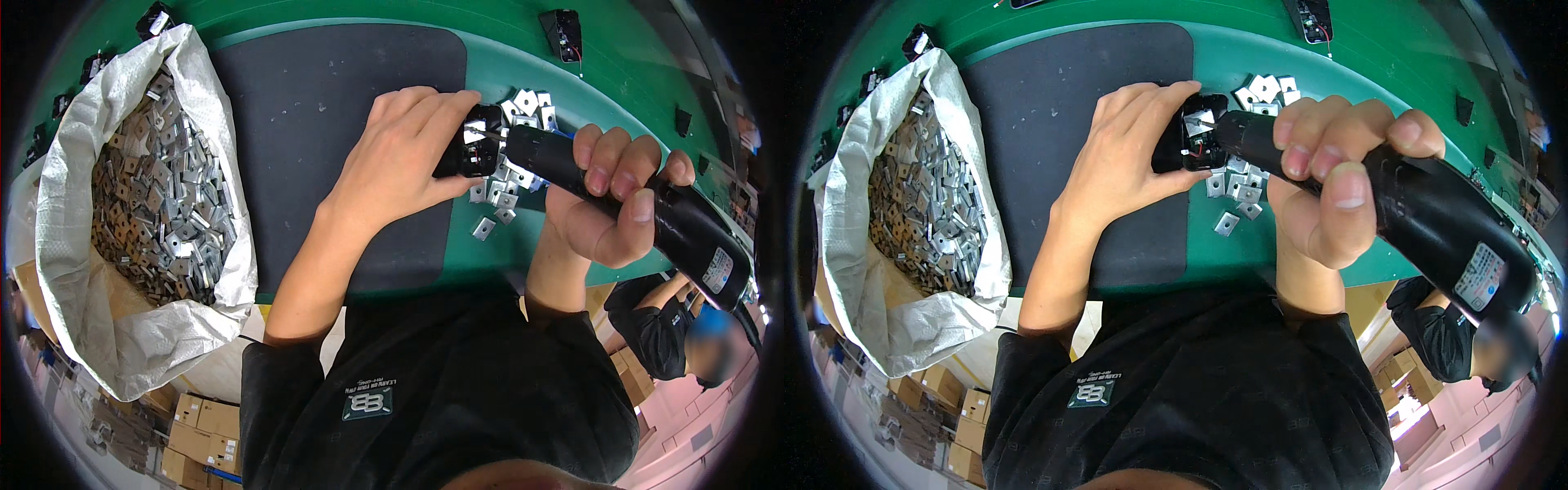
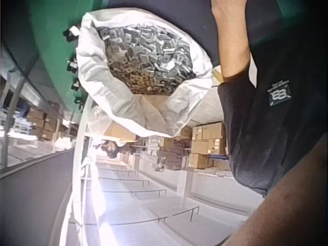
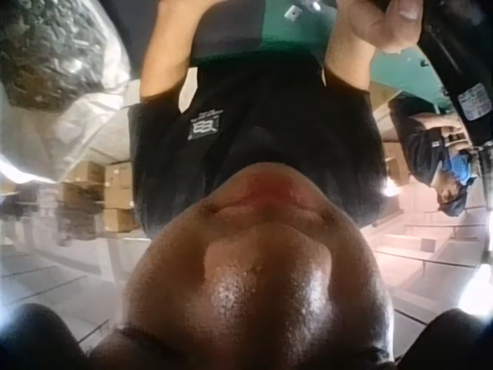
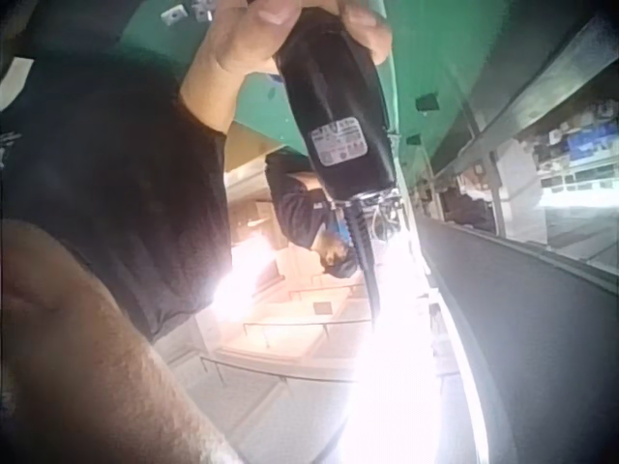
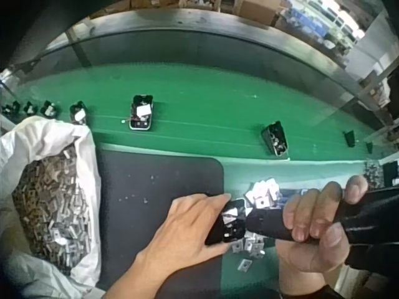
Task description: Assemble electronic components by picking parts and using an electric screwdriver to secure them.
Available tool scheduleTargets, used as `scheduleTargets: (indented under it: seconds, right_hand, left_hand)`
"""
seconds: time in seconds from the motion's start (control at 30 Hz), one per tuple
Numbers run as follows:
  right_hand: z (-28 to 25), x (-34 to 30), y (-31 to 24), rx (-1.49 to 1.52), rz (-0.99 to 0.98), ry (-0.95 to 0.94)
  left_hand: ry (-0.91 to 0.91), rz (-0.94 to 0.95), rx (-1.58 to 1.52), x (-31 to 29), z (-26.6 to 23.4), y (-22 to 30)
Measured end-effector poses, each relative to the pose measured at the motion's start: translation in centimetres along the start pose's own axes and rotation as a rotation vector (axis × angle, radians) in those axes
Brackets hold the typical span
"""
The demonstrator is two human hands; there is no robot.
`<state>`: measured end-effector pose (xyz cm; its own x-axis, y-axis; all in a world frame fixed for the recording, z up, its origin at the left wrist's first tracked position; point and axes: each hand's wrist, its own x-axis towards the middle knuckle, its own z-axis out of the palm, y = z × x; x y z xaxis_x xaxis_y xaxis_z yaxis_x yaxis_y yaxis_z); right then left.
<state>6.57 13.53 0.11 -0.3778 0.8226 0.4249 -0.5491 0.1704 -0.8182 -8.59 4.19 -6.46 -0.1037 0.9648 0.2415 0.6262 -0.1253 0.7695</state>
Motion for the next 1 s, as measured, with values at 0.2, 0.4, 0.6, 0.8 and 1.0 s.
scheduleTargets:
  seconds: [0.2, 0.4, 0.6, 0.8, 1.0]
  right_hand:
    - [0.4, 0.4, 0.4, 0.015, 0.019, -0.128]
    - [0.3, 0.5, 0.0, -0.014, -0.003, -0.236]
    - [0.2, 0.0, 0.6, 0.017, -0.031, -0.155]
    - [-0.7, -1.1, -5.2, 0.057, -0.177, -0.055]
    - [-6.3, -3.4, -9.6, -0.226, -0.299, 0.091]
  left_hand:
    - [-0.023, 0.014, -0.03, 0.2, -0.2, -0.3]
    - [-0.043, 0.051, -0.056, 0.5, -0.6, 0.1]
    - [-0.066, 0.034, -0.036, 0.3, -0.8, 1.1]
    - [-0.032, -0.024, -0.03, -0.3, -0.3, 1.2]
    - [0.095, -0.105, -0.067, 0.4, -0.3, 0.7]
